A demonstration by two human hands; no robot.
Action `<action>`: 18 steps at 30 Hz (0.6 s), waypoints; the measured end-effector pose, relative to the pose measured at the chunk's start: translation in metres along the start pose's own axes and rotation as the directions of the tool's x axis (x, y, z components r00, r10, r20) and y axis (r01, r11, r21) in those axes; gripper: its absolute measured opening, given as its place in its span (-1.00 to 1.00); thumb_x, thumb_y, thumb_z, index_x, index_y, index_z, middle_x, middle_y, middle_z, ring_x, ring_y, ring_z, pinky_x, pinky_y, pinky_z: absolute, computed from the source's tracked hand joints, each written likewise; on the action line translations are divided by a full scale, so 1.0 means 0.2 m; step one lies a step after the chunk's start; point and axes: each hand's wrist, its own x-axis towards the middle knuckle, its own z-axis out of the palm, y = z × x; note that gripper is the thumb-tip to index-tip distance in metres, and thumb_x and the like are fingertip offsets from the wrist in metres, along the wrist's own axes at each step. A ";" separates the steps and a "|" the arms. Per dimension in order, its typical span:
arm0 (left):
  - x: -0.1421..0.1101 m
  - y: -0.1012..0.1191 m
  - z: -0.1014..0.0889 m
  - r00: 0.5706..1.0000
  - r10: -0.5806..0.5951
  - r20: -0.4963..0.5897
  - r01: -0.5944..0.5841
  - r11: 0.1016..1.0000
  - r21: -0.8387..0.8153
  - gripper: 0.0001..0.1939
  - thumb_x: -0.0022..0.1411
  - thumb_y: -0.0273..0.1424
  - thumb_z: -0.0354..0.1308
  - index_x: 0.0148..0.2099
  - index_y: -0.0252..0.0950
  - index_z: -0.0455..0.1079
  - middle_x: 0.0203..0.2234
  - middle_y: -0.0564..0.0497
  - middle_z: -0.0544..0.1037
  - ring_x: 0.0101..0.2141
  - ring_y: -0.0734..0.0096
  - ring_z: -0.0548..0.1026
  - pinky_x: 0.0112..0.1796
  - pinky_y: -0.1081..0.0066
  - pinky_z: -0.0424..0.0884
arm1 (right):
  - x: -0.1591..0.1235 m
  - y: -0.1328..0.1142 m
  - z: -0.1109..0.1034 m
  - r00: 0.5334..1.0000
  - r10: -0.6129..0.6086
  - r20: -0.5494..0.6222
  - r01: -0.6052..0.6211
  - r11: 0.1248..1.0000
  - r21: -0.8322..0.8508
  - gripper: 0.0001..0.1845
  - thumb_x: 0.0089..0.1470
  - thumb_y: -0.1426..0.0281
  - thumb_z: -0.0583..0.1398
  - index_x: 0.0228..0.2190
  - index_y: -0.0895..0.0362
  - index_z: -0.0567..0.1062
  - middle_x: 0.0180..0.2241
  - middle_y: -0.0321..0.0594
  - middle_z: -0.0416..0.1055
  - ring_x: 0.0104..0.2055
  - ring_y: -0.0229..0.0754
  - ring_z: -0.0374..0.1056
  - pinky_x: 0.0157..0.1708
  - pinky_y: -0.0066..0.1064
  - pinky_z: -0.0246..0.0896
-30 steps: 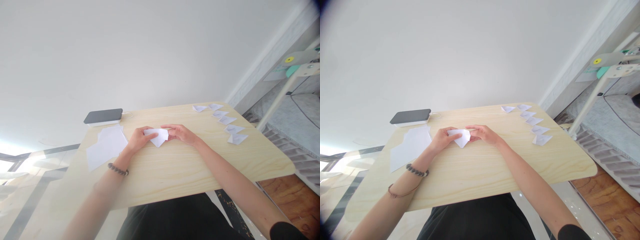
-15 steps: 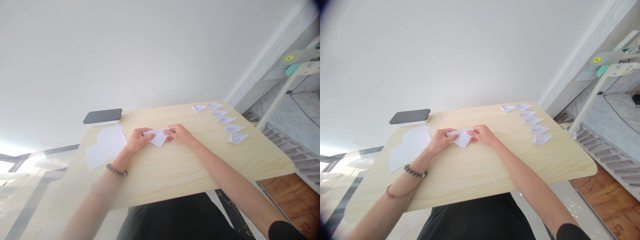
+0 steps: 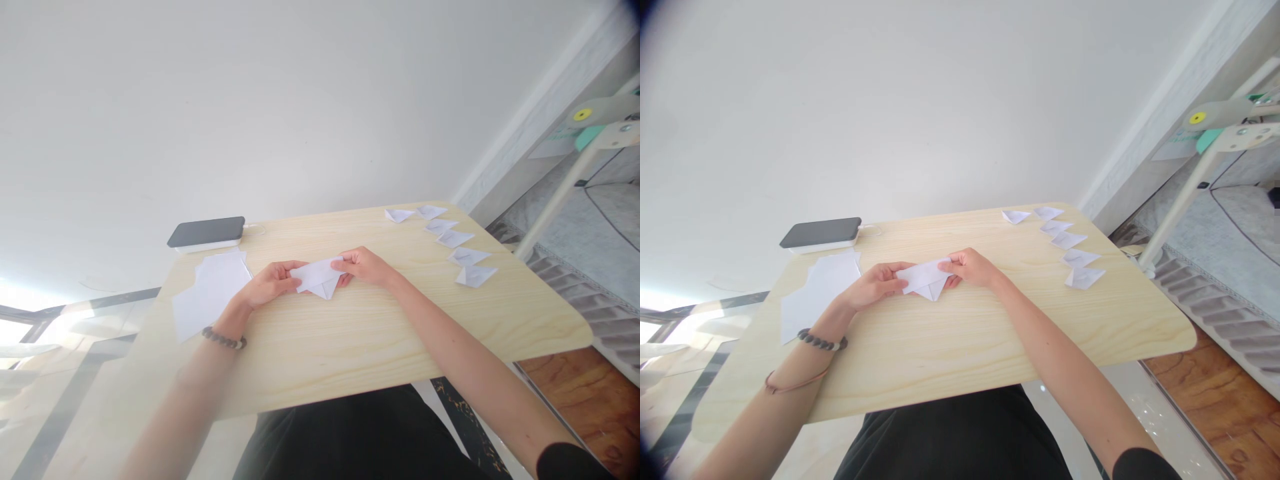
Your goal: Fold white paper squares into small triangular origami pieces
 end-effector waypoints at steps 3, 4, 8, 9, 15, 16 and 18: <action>0.01 -0.01 0.02 0.999 0.014 -0.044 -0.013 1.000 0.012 -0.65 -0.02 -0.32 0.18 -0.16 -0.37 0.36 -0.43 -0.05 0.51 -0.39 0.38 0.46 -0.30 0.35 0.36 | 0.00 0.01 0.01 0.999 -0.024 -0.025 0.024 1.000 0.015 -0.63 -0.07 0.15 0.16 -0.38 0.24 0.48 -0.47 -0.15 0.49 -0.43 -0.19 0.44 -0.43 -0.41 0.38; 0.02 -0.01 0.02 0.997 0.016 -0.074 -0.015 1.000 0.026 -0.68 -0.02 -0.31 0.19 -0.20 -0.37 0.36 -0.45 -0.03 0.50 -0.41 0.39 0.46 -0.32 0.36 0.37 | 0.00 0.01 0.02 0.999 -0.031 -0.034 0.032 0.999 0.021 -0.62 -0.06 0.16 0.16 -0.37 0.24 0.48 -0.46 -0.15 0.49 -0.42 -0.18 0.44 -0.44 -0.41 0.38; 0.03 -0.01 0.02 0.972 0.038 -0.232 -0.015 0.995 0.097 -0.67 -0.06 -0.26 0.22 -0.26 -0.37 0.38 -0.41 -0.05 0.52 -0.40 0.36 0.46 -0.36 0.36 0.40 | 0.01 0.02 0.03 0.997 -0.038 -0.066 0.041 0.998 0.042 -0.61 -0.05 0.15 0.15 -0.35 0.25 0.47 -0.45 -0.12 0.49 -0.40 -0.16 0.44 -0.44 -0.39 0.38; 0.03 -0.01 0.01 0.965 0.042 -0.260 -0.010 0.993 0.121 -0.67 -0.06 -0.24 0.21 -0.26 -0.37 0.40 -0.40 -0.06 0.53 -0.38 0.33 0.47 -0.34 0.34 0.41 | 0.01 0.03 0.02 0.997 -0.035 -0.064 0.038 0.998 0.049 -0.60 -0.06 0.15 0.16 -0.34 0.25 0.47 -0.45 -0.11 0.49 -0.40 -0.16 0.44 -0.44 -0.39 0.39; 0.01 -0.02 -0.03 0.974 0.048 -0.222 -0.014 0.988 0.151 -0.70 0.00 -0.28 0.16 -0.23 -0.36 0.45 -0.43 -0.06 0.55 -0.33 0.31 0.48 -0.19 0.32 0.36 | 0.01 0.03 -0.01 1.000 -0.026 -0.011 0.027 0.997 0.074 -0.63 -0.05 0.17 0.16 -0.33 0.23 0.46 -0.37 -0.12 0.49 -0.37 -0.18 0.44 -0.40 -0.42 0.39; 0.01 -0.02 -0.03 0.979 0.045 -0.199 -0.016 0.990 0.143 -0.70 0.01 -0.29 0.16 -0.21 -0.36 0.45 -0.43 -0.06 0.56 -0.32 0.31 0.48 -0.18 0.31 0.35 | 0.01 0.03 -0.01 1.000 -0.025 -0.007 0.026 0.997 0.075 -0.63 -0.05 0.17 0.15 -0.33 0.23 0.47 -0.37 -0.12 0.49 -0.37 -0.18 0.44 -0.40 -0.42 0.39; 0.00 -0.01 -0.04 0.988 0.027 -0.151 -0.009 0.993 0.120 -0.67 0.00 -0.32 0.16 -0.17 -0.36 0.43 -0.41 -0.06 0.56 -0.30 0.29 0.48 -0.17 0.29 0.35 | 0.01 0.03 -0.02 1.000 -0.023 -0.003 0.023 0.997 0.078 -0.63 -0.05 0.17 0.16 -0.33 0.23 0.47 -0.37 -0.13 0.49 -0.37 -0.18 0.44 -0.40 -0.42 0.39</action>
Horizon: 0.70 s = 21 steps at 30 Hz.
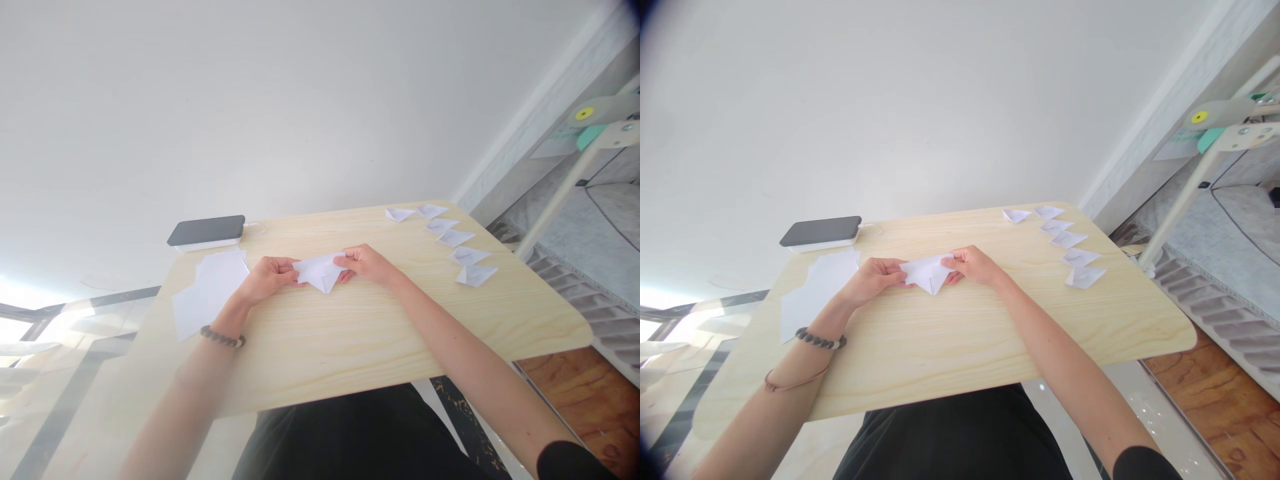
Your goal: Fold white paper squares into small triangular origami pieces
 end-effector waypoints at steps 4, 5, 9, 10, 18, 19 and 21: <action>0.00 0.01 -0.01 0.998 0.003 0.062 0.002 0.997 -0.083 -0.60 -0.04 -0.36 0.19 -0.10 -0.35 0.38 -0.25 -0.11 0.52 -0.21 0.25 0.46 -0.12 0.26 0.33 | 0.00 0.00 0.00 1.000 0.001 -0.011 -0.001 1.000 -0.004 -0.61 -0.06 0.16 0.16 -0.32 0.24 0.47 -0.36 -0.11 0.49 -0.37 -0.18 0.44 -0.39 -0.40 0.39; 0.00 0.01 -0.01 0.998 0.015 0.061 -0.008 0.994 -0.107 -0.61 -0.02 -0.36 0.18 -0.09 -0.35 0.37 -0.21 -0.12 0.51 -0.19 0.25 0.45 -0.12 0.26 0.32 | 0.00 0.00 0.01 1.000 -0.001 -0.014 0.000 1.000 -0.012 -0.60 -0.05 0.15 0.15 -0.32 0.24 0.47 -0.36 -0.11 0.49 -0.36 -0.17 0.44 -0.39 -0.40 0.39; 0.00 0.01 0.02 0.999 0.040 0.029 -0.036 0.990 -0.135 -0.66 0.06 -0.31 0.11 -0.11 -0.35 0.37 -0.20 -0.10 0.49 -0.19 0.25 0.45 -0.12 0.24 0.33 | -0.01 0.01 0.03 0.998 -0.026 -0.060 0.023 0.999 -0.048 -0.59 -0.03 0.14 0.13 -0.32 0.25 0.45 -0.40 -0.09 0.49 -0.38 -0.16 0.44 -0.42 -0.40 0.39; 0.00 0.01 0.02 0.999 0.032 0.015 -0.030 0.994 -0.110 -0.66 0.05 -0.29 0.12 -0.13 -0.35 0.38 -0.22 -0.10 0.50 -0.21 0.25 0.45 -0.13 0.24 0.33 | -0.01 0.01 0.04 0.997 -0.033 -0.077 0.029 0.998 -0.053 -0.59 -0.03 0.14 0.13 -0.33 0.25 0.45 -0.41 -0.09 0.49 -0.38 -0.16 0.44 -0.43 -0.40 0.39; 0.03 0.00 0.06 0.992 -0.012 -0.129 0.017 0.999 0.035 -0.66 -0.05 -0.18 0.19 -0.28 -0.32 0.44 -0.37 -0.05 0.55 -0.32 0.28 0.47 -0.27 0.33 0.38 | -0.01 0.01 0.04 0.996 -0.073 -0.047 0.068 0.991 -0.113 -0.67 -0.08 0.20 0.17 -0.36 0.21 0.46 -0.41 -0.16 0.47 -0.34 -0.17 0.42 -0.44 -0.42 0.37; 0.03 0.00 0.06 0.992 -0.010 -0.130 0.014 0.999 0.034 -0.66 -0.05 -0.17 0.19 -0.28 -0.32 0.44 -0.37 -0.05 0.55 -0.32 0.28 0.47 -0.28 0.33 0.38 | -0.01 0.00 0.03 0.997 -0.073 -0.033 0.068 0.991 -0.117 -0.69 -0.07 0.22 0.17 -0.36 0.21 0.46 -0.40 -0.16 0.47 -0.33 -0.17 0.42 -0.42 -0.41 0.37; 0.03 0.00 0.05 0.993 -0.005 -0.121 0.008 1.000 0.029 -0.67 -0.04 -0.18 0.19 -0.28 -0.32 0.44 -0.37 -0.05 0.54 -0.32 0.30 0.47 -0.28 0.35 0.38 | -0.02 0.00 0.02 0.998 -0.059 -0.004 0.058 0.991 -0.119 -0.72 -0.05 0.25 0.15 -0.34 0.19 0.47 -0.38 -0.18 0.48 -0.31 -0.18 0.42 -0.38 -0.40 0.36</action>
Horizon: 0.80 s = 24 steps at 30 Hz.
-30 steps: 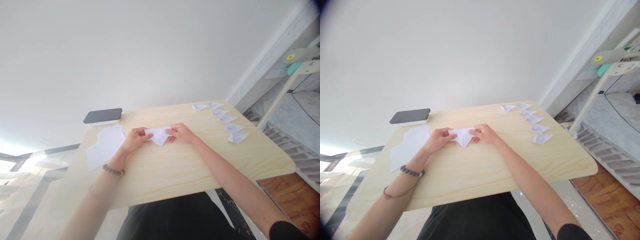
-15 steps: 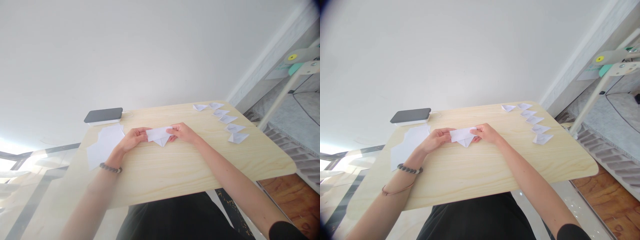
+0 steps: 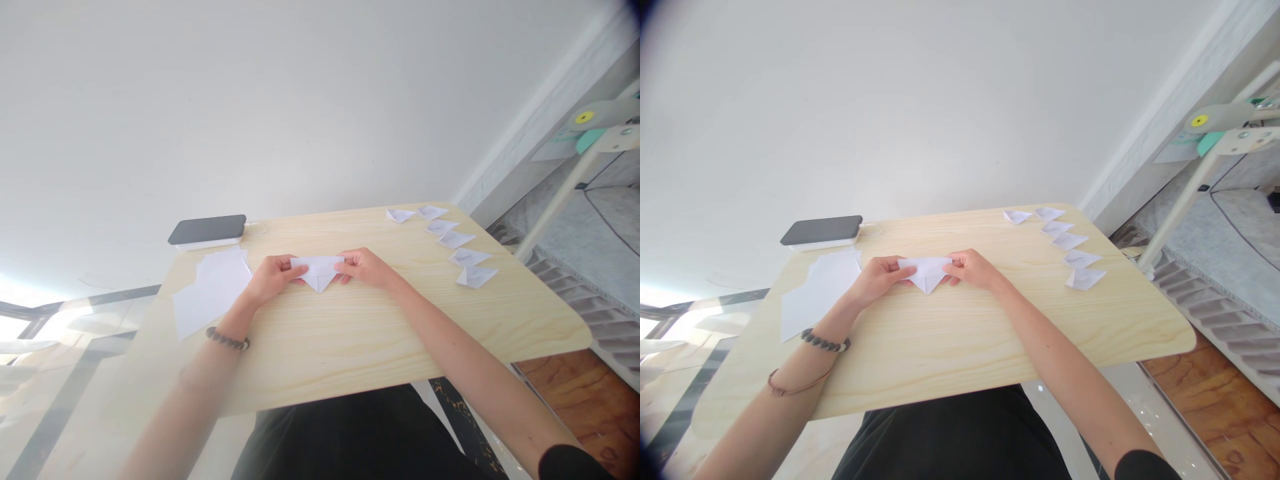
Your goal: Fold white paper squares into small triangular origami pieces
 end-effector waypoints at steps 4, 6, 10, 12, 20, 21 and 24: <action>0.01 -0.01 -0.01 1.000 0.001 0.006 -0.001 1.000 -0.010 -0.70 -0.03 -0.22 0.19 -0.29 -0.32 0.44 -0.35 -0.06 0.54 -0.32 0.32 0.46 -0.28 0.37 0.36 | -0.01 -0.01 -0.03 0.995 0.022 0.095 -0.025 0.999 0.031 -0.70 -0.01 0.30 0.11 -0.22 0.13 0.46 -0.29 -0.20 0.48 -0.23 -0.17 0.41 -0.28 -0.38 0.34; 0.01 -0.01 -0.01 1.000 0.000 0.001 0.000 1.000 -0.018 -0.70 -0.04 -0.22 0.20 -0.29 -0.33 0.44 -0.35 -0.06 0.54 -0.32 0.32 0.46 -0.28 0.36 0.36 | -0.01 -0.02 -0.04 0.990 0.021 0.138 -0.028 0.998 0.049 -0.67 0.00 0.33 0.11 -0.16 0.12 0.43 -0.24 -0.19 0.46 -0.21 -0.17 0.40 -0.25 -0.37 0.32; 0.01 -0.01 -0.01 1.000 0.008 -0.001 -0.008 1.000 -0.021 -0.69 -0.05 -0.21 0.20 -0.30 -0.33 0.44 -0.36 -0.06 0.54 -0.32 0.29 0.46 -0.27 0.32 0.37 | -0.01 -0.04 -0.05 0.981 0.019 0.194 -0.032 0.997 0.063 -0.65 0.00 0.36 0.08 -0.14 0.14 0.42 -0.26 -0.17 0.47 -0.21 -0.19 0.39 -0.23 -0.37 0.31; 0.01 -0.01 -0.01 1.000 0.017 -0.005 -0.017 1.000 -0.018 -0.69 -0.05 -0.21 0.20 -0.29 -0.33 0.44 -0.35 -0.06 0.54 -0.31 0.29 0.46 -0.26 0.30 0.37 | -0.02 -0.04 -0.05 0.980 0.018 0.196 -0.034 0.996 0.082 -0.67 0.00 0.36 0.08 -0.16 0.17 0.44 -0.28 -0.15 0.48 -0.21 -0.18 0.39 -0.23 -0.36 0.30; 0.01 0.00 -0.01 0.997 0.060 -0.048 -0.060 0.998 -0.016 -0.67 -0.02 -0.23 0.18 -0.26 -0.38 0.42 -0.33 -0.07 0.52 -0.30 0.32 0.44 -0.28 0.35 0.36 | -0.02 -0.04 -0.03 0.989 0.013 0.149 -0.027 0.995 0.095 -0.60 -0.02 0.20 0.13 -0.25 0.26 0.44 -0.29 -0.04 0.47 -0.28 -0.15 0.42 -0.28 -0.31 0.32; 0.01 0.00 0.00 0.997 0.059 -0.052 -0.060 0.998 -0.015 -0.67 -0.02 -0.23 0.19 -0.26 -0.38 0.42 -0.34 -0.07 0.52 -0.31 0.33 0.44 -0.28 0.36 0.36 | -0.01 -0.04 -0.03 0.989 0.014 0.147 -0.029 0.994 0.101 -0.59 -0.02 0.19 0.13 -0.26 0.27 0.44 -0.30 -0.03 0.47 -0.30 -0.15 0.42 -0.29 -0.32 0.33; 0.01 0.00 0.00 0.997 0.053 -0.058 -0.054 0.999 -0.001 -0.69 -0.03 -0.24 0.20 -0.28 -0.37 0.42 -0.36 -0.05 0.52 -0.34 0.36 0.44 -0.31 0.40 0.36 | -0.01 -0.04 -0.02 0.992 0.026 0.120 -0.039 0.993 0.111 -0.58 -0.01 0.16 0.11 -0.30 0.28 0.45 -0.33 -0.03 0.47 -0.34 -0.15 0.43 -0.33 -0.34 0.34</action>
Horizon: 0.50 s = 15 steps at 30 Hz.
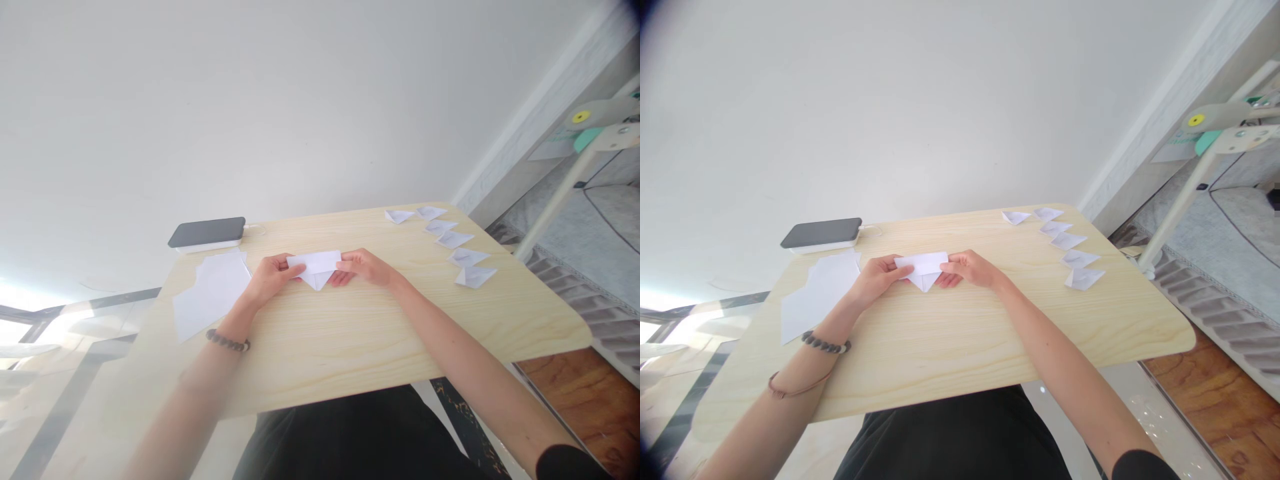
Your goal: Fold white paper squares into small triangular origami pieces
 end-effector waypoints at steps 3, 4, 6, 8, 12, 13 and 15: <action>0.00 -0.01 -0.01 1.000 -0.013 0.002 0.013 0.999 0.035 -0.70 -0.03 -0.24 0.19 -0.29 -0.36 0.43 -0.41 -0.02 0.53 -0.39 0.39 0.45 -0.35 0.43 0.35 | 0.00 0.01 0.01 0.998 0.014 -0.067 -0.017 0.999 -0.037 -0.58 -0.01 0.15 0.11 -0.32 0.28 0.46 -0.39 -0.05 0.48 -0.36 -0.16 0.44 -0.37 -0.38 0.36; 0.00 -0.02 -0.01 1.000 -0.017 0.008 0.016 0.998 0.054 -0.70 -0.02 -0.23 0.18 -0.30 -0.36 0.43 -0.44 -0.02 0.54 -0.41 0.40 0.45 -0.36 0.43 0.34 | 0.01 0.02 0.01 0.996 0.016 -0.083 -0.020 0.999 -0.049 -0.58 -0.01 0.15 0.11 -0.32 0.27 0.46 -0.40 -0.06 0.48 -0.36 -0.17 0.44 -0.37 -0.39 0.36; 0.00 -0.03 -0.03 0.999 -0.013 0.032 0.010 0.996 0.089 -0.71 0.01 -0.23 0.15 -0.31 -0.37 0.45 -0.47 -0.02 0.54 -0.42 0.40 0.45 -0.34 0.43 0.34 | 0.01 0.02 0.01 0.996 0.019 -0.088 -0.024 0.998 -0.054 -0.59 -0.01 0.15 0.11 -0.32 0.26 0.47 -0.40 -0.07 0.49 -0.36 -0.17 0.44 -0.37 -0.39 0.37; 0.00 -0.04 -0.04 0.997 0.000 0.074 -0.008 0.995 0.101 -0.71 0.03 -0.24 0.13 -0.31 -0.38 0.46 -0.48 -0.02 0.54 -0.40 0.38 0.46 -0.29 0.41 0.33 | 0.01 0.03 0.01 0.997 0.022 -0.073 -0.025 0.999 -0.041 -0.59 -0.01 0.15 0.11 -0.32 0.26 0.47 -0.39 -0.07 0.49 -0.35 -0.17 0.44 -0.37 -0.38 0.37; 0.00 -0.03 -0.07 0.984 0.013 0.179 -0.019 0.999 0.029 -0.76 0.03 -0.29 0.14 -0.33 -0.38 0.47 -0.46 -0.04 0.55 -0.37 0.38 0.47 -0.23 0.39 0.34 | 0.01 0.03 -0.01 0.999 0.013 -0.044 -0.013 1.000 -0.011 -0.59 -0.01 0.15 0.11 -0.32 0.26 0.47 -0.39 -0.06 0.49 -0.34 -0.15 0.44 -0.38 -0.37 0.38; 0.00 -0.03 -0.07 0.978 0.019 0.207 -0.021 1.000 0.007 -0.77 0.03 -0.31 0.14 -0.33 -0.37 0.47 -0.45 -0.04 0.55 -0.37 0.38 0.47 -0.22 0.39 0.34 | 0.01 0.03 -0.01 0.999 0.012 -0.043 -0.013 1.000 -0.004 -0.58 -0.01 0.15 0.11 -0.32 0.27 0.47 -0.38 -0.05 0.49 -0.34 -0.14 0.44 -0.39 -0.37 0.38; -0.01 -0.01 -0.07 0.966 0.036 0.255 -0.030 0.999 -0.028 -0.80 0.03 -0.34 0.15 -0.34 -0.37 0.47 -0.44 -0.04 0.55 -0.36 0.39 0.47 -0.21 0.38 0.34 | 0.01 0.03 -0.02 0.999 0.015 -0.041 -0.014 1.000 0.008 -0.58 -0.01 0.14 0.11 -0.32 0.27 0.47 -0.39 -0.05 0.49 -0.35 -0.14 0.44 -0.40 -0.37 0.37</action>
